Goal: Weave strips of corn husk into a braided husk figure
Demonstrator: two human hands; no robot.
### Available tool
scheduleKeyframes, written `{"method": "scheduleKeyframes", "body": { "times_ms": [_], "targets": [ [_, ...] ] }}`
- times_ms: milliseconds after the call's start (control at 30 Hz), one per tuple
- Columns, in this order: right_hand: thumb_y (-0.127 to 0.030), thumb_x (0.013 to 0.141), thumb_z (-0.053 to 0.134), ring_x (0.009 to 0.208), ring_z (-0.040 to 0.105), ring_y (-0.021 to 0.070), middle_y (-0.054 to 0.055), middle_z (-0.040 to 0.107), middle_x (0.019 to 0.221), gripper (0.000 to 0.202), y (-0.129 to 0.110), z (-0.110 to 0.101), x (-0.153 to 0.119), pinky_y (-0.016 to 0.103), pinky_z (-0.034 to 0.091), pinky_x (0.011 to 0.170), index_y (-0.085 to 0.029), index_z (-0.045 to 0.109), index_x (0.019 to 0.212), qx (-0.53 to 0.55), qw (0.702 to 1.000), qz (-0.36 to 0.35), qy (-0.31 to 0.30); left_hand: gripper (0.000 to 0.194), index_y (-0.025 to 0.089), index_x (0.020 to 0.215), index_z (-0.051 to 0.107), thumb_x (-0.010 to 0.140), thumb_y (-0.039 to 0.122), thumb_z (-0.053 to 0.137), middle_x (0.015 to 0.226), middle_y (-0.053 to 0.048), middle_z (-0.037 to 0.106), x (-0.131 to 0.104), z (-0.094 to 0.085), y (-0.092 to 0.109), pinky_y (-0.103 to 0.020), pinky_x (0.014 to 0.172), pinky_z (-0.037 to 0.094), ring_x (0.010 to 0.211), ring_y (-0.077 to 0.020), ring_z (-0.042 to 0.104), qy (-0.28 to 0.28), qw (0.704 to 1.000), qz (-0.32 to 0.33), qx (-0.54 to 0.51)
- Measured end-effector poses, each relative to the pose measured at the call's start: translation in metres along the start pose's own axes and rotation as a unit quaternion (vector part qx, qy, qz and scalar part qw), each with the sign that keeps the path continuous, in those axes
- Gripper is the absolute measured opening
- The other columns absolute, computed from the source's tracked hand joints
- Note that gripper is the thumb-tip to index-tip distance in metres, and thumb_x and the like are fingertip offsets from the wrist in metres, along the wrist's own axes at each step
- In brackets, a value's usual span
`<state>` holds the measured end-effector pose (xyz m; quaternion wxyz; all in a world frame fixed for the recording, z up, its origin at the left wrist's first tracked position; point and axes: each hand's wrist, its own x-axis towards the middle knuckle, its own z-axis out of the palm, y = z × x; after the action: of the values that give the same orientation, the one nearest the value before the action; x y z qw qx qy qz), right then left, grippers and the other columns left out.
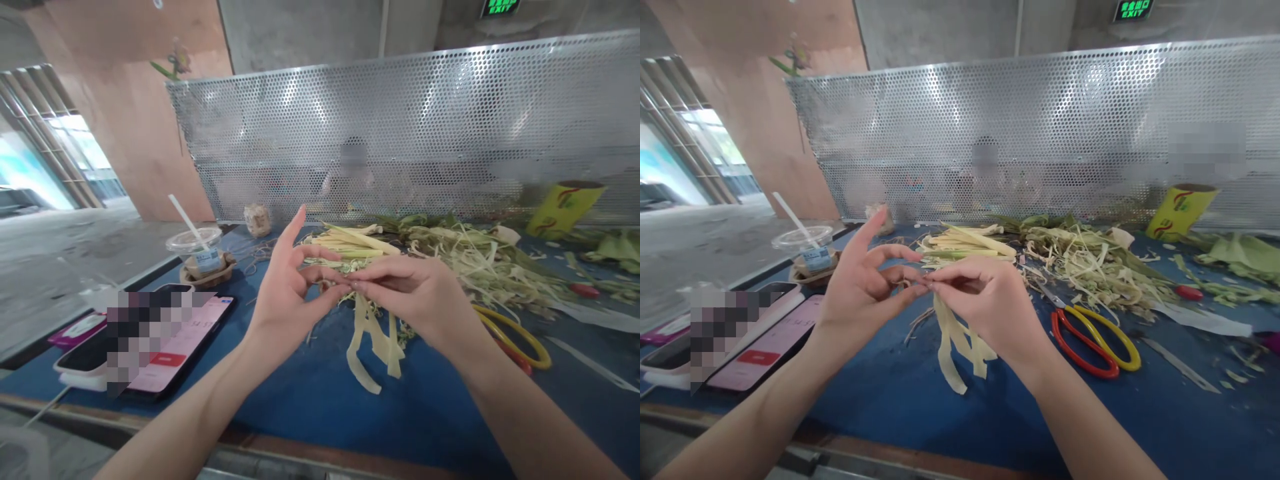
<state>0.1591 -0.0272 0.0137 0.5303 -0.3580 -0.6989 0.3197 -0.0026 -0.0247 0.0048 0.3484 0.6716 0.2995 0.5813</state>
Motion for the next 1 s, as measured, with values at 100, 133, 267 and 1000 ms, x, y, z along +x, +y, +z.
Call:
{"method": "scheduleKeyframes", "body": {
  "times_ms": [100, 133, 267, 1000],
  "targets": [
    [-0.018, 0.066, 0.067, 0.068, 0.065, 0.0172, 0.003, 0.07, 0.072, 0.006, 0.0005, -0.0006, 0.0019, 0.029, 0.056, 0.063, -0.019, 0.07, 0.071, 0.031, 0.998, 0.05, -0.013, 0.092, 0.028, 0.134, 0.018, 0.061, 0.015, 0.072, 0.095, -0.004, 0.059, -0.0002, 0.0011, -0.0019, -0.026, 0.064, 0.054, 0.071, -0.0132, 0.062, -0.007, 1.0, -0.021, -0.007],
    [-0.02, 0.066, 0.067, 0.067, 0.065, 0.0164, 0.002, 0.07, 0.071, 0.005, 0.0011, -0.0013, 0.0026, 0.028, 0.055, 0.063, -0.018, 0.069, 0.071, 0.04, 0.997, 0.061, -0.021, 0.091, 0.028, 0.134, 0.018, 0.061, 0.015, 0.072, 0.092, -0.003, 0.06, -0.0002, 0.0017, -0.0021, -0.026, 0.064, 0.053, 0.071, -0.0135, 0.062, -0.012, 0.999, -0.032, -0.015],
    [-0.025, 0.068, 0.067, 0.064, 0.062, 0.0131, 0.001, 0.067, 0.069, 0.008, 0.0055, -0.0042, 0.0038, 0.026, 0.053, 0.061, -0.018, 0.067, 0.072, 0.067, 0.994, 0.075, -0.046, 0.081, 0.022, 0.132, 0.024, 0.065, 0.013, 0.068, 0.071, 0.002, 0.063, 0.0008, 0.0032, -0.0009, -0.026, 0.068, 0.052, 0.071, -0.0142, 0.063, -0.021, 0.994, -0.08, -0.069],
    [-0.024, 0.07, 0.065, 0.069, 0.065, 0.0161, 0.001, 0.07, 0.075, 0.005, 0.002, -0.0055, 0.0035, 0.028, 0.055, 0.064, -0.022, 0.068, 0.074, -0.021, 0.999, -0.017, -0.017, 0.055, 0.015, 0.112, 0.048, 0.062, 0.009, 0.069, 0.066, 0.002, 0.063, 0.0038, 0.0029, -0.0021, -0.018, 0.052, 0.044, 0.056, -0.0075, 0.057, -0.03, 0.97, -0.164, -0.179]
  ]
}}
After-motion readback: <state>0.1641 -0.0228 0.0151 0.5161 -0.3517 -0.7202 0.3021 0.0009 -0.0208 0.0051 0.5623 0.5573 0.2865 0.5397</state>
